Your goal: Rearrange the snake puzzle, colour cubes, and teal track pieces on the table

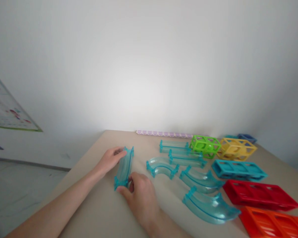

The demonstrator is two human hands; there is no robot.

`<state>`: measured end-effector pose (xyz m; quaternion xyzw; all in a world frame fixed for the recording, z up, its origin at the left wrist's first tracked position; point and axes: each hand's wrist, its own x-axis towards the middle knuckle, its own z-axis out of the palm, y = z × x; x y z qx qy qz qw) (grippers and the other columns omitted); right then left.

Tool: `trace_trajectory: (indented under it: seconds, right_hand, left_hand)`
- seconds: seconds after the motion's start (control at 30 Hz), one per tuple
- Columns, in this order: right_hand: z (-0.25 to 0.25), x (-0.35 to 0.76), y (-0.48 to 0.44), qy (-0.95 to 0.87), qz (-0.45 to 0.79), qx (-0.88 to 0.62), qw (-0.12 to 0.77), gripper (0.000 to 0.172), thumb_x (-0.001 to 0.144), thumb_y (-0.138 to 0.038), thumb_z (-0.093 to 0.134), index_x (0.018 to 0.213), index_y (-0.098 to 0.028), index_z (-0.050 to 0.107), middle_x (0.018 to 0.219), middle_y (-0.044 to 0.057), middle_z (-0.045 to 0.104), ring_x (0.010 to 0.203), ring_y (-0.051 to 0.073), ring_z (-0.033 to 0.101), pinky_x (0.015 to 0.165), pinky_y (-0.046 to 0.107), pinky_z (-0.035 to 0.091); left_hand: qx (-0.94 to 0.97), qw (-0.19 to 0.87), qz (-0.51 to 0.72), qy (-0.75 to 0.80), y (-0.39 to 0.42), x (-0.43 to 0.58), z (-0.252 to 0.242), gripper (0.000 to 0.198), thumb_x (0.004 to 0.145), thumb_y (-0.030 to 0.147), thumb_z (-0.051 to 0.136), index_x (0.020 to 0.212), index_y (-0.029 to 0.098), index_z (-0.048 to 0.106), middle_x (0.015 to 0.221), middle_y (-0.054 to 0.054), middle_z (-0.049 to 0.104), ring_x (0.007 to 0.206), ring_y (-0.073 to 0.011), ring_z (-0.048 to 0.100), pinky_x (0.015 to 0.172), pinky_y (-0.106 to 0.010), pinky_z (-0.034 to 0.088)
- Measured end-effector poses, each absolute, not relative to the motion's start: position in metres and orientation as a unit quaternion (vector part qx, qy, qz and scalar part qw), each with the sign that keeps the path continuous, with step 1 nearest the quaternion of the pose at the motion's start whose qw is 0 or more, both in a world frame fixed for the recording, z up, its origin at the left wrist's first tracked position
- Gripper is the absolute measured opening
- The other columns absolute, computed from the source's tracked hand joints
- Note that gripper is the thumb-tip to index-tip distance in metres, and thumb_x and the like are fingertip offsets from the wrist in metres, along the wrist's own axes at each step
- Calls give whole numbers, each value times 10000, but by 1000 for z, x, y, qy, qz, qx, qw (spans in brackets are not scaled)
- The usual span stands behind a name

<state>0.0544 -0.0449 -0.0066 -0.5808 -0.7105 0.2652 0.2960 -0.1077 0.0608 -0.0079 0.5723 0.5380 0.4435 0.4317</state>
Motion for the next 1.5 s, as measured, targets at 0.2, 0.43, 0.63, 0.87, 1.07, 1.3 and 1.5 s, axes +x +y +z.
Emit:
trace_trajectory:
  seconds: [0.2,0.43,0.63,0.87,1.07,1.3,1.5]
  right_hand:
    - [-6,56,-45,-715,262,-575,299,201,765,-364,711,742,-182,631,665,-3,627,625,147,541,579,247,360]
    - [-8,56,-49,-737,276,-540,297,154,790,-325,667,864,-189,673,664,-7,644,638,150,567,618,248,385]
    - [-13,57,-50,-750,262,-525,305,116,805,-288,641,873,-197,667,700,-8,658,675,148,575,651,240,384]
    - [-10,58,-51,-753,271,-518,304,108,802,-225,607,892,-197,659,699,-9,655,659,142,570,651,234,379]
    - [-10,58,-52,-760,262,-514,299,113,799,-164,564,859,-193,656,715,2,666,689,146,576,683,236,379]
    - [-9,57,-53,-764,250,-518,292,123,805,-156,540,830,-196,654,711,2,659,688,145,563,666,235,367]
    - [-10,57,-51,-765,245,-519,293,127,796,-150,540,820,-196,656,687,-6,648,660,136,547,639,228,361]
  left_hand:
    - [586,412,404,569,59,-109,-3,307,716,414,660,877,158,717,664,-41,668,500,-156,563,426,-228,362]
    - [589,411,394,573,64,-120,-1,351,743,450,629,553,155,647,433,12,531,346,-104,429,380,-225,293]
    - [578,452,390,556,68,-122,-3,418,713,543,643,584,145,641,473,8,537,400,-97,429,408,-211,290]
    - [599,488,357,525,62,-120,7,390,729,541,638,794,161,696,749,-41,657,537,-113,522,459,-201,355]
    - [631,495,303,515,58,-121,10,329,719,489,664,684,162,651,477,50,447,398,-83,362,396,-204,236]
    - [649,495,289,499,59,-126,9,293,709,440,672,623,165,617,460,63,380,411,-89,317,412,-221,202]
    - [652,455,358,489,67,-129,10,367,710,478,669,578,141,608,494,59,371,475,-85,314,475,-221,214]
